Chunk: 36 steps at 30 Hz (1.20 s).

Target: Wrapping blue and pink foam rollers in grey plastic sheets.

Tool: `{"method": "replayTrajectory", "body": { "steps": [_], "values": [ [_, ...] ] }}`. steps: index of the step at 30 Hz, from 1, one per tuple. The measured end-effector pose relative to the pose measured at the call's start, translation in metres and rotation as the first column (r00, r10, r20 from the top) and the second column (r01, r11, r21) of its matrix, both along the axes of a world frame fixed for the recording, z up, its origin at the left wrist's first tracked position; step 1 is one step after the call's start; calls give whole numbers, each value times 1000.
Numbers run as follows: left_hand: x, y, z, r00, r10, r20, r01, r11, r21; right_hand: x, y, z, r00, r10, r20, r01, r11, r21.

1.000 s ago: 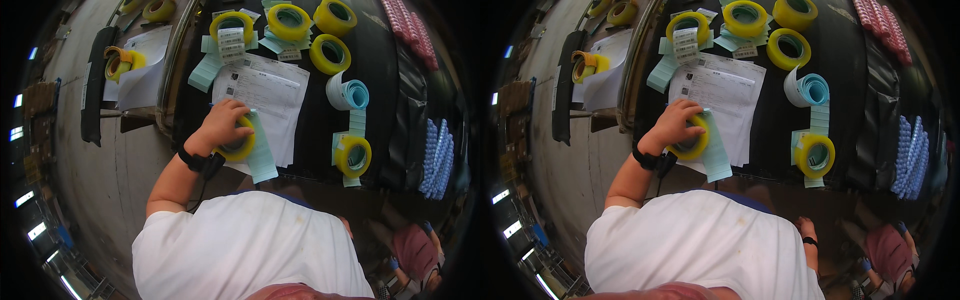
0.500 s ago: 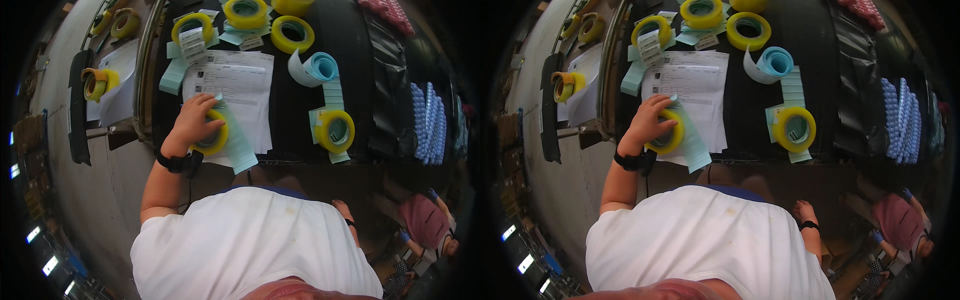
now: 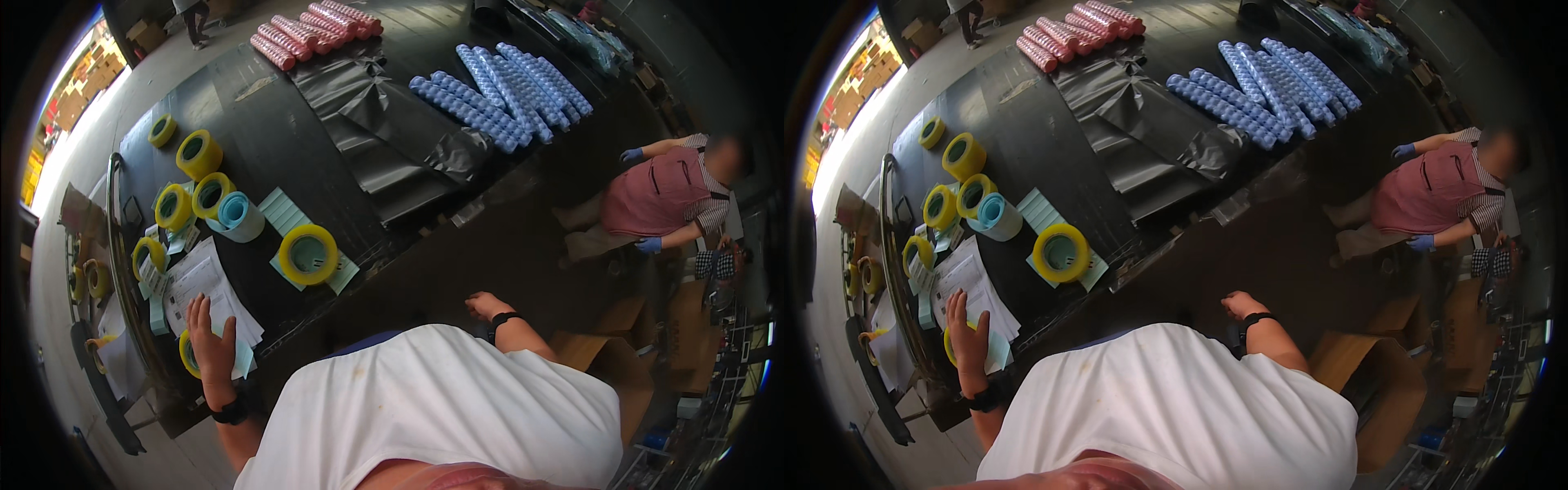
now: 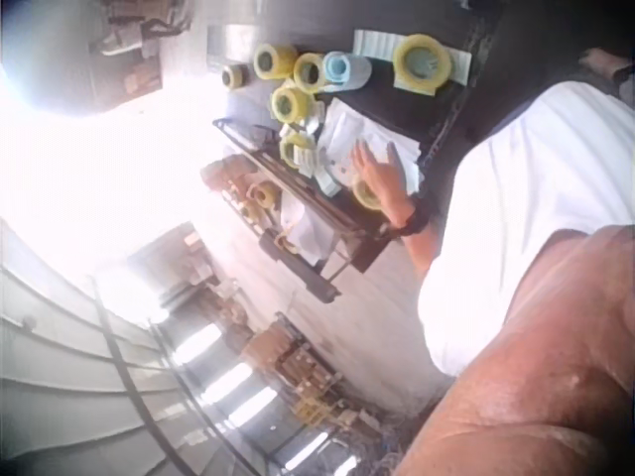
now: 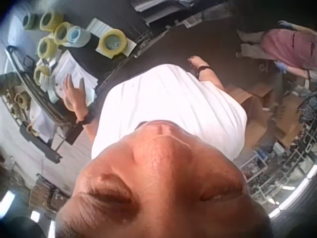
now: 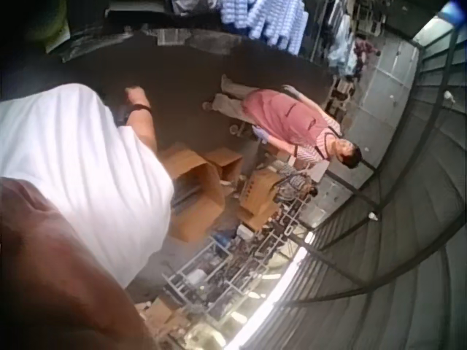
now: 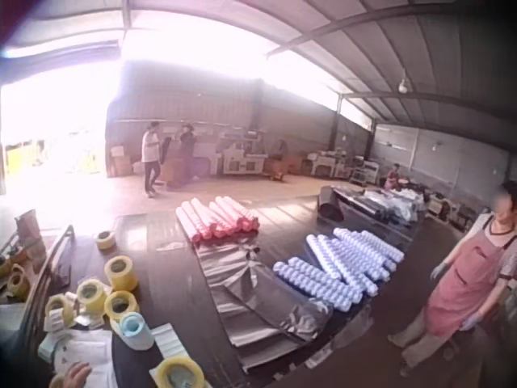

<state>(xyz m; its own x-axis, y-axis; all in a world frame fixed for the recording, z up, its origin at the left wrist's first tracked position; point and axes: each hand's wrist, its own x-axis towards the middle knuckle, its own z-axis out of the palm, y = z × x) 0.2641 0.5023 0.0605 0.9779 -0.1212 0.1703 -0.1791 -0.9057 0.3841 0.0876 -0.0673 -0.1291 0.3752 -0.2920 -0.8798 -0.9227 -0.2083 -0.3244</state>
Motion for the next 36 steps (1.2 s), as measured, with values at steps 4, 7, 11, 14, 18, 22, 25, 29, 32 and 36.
{"method": "replayTrajectory", "body": {
  "steps": [4, 7, 11, 14, 18, 22, 25, 29, 32, 36],
  "values": [
    [8, -133, 5, 980, -191, -60, 185, 978, -96, -40, -67, -3, 994, -102, 24, 103, 995, -18],
    [28, -228, 11, 919, -383, -99, 355, 909, -219, -85, -131, -4, 977, -214, 22, 214, 977, -15],
    [64, -324, 21, 818, -546, -181, 470, 816, -337, -97, -194, 14, 944, -305, 128, 315, 947, -63],
    [96, -412, 48, 685, -593, -423, 266, 744, -613, -87, -233, 22, 892, -349, 288, 379, 924, -53],
    [152, -521, 77, 594, -645, -481, 231, 709, -666, -42, -270, 43, 844, -266, 465, 327, 943, -53],
    [235, -634, 76, 590, -624, -513, 342, 768, -542, 17, -316, 75, 790, -157, 592, 184, 983, 15],
    [316, -717, 38, 690, -686, -230, 667, 726, -167, 66, -354, 102, 777, -40, 628, 94, 994, -53],
    [410, -818, -33, 734, -558, -388, 636, 765, 102, 137, -415, 140, 685, 347, 640, -105, 917, -385],
    [403, -873, -37, 804, -226, -550, 337, 935, 108, 171, -459, 136, 577, 572, 583, -186, 787, -588],
    [434, -868, -86, 832, -228, -505, 259, 966, -9, 243, -487, 146, 312, 832, 458, -257, 538, -803]
  ]
}}
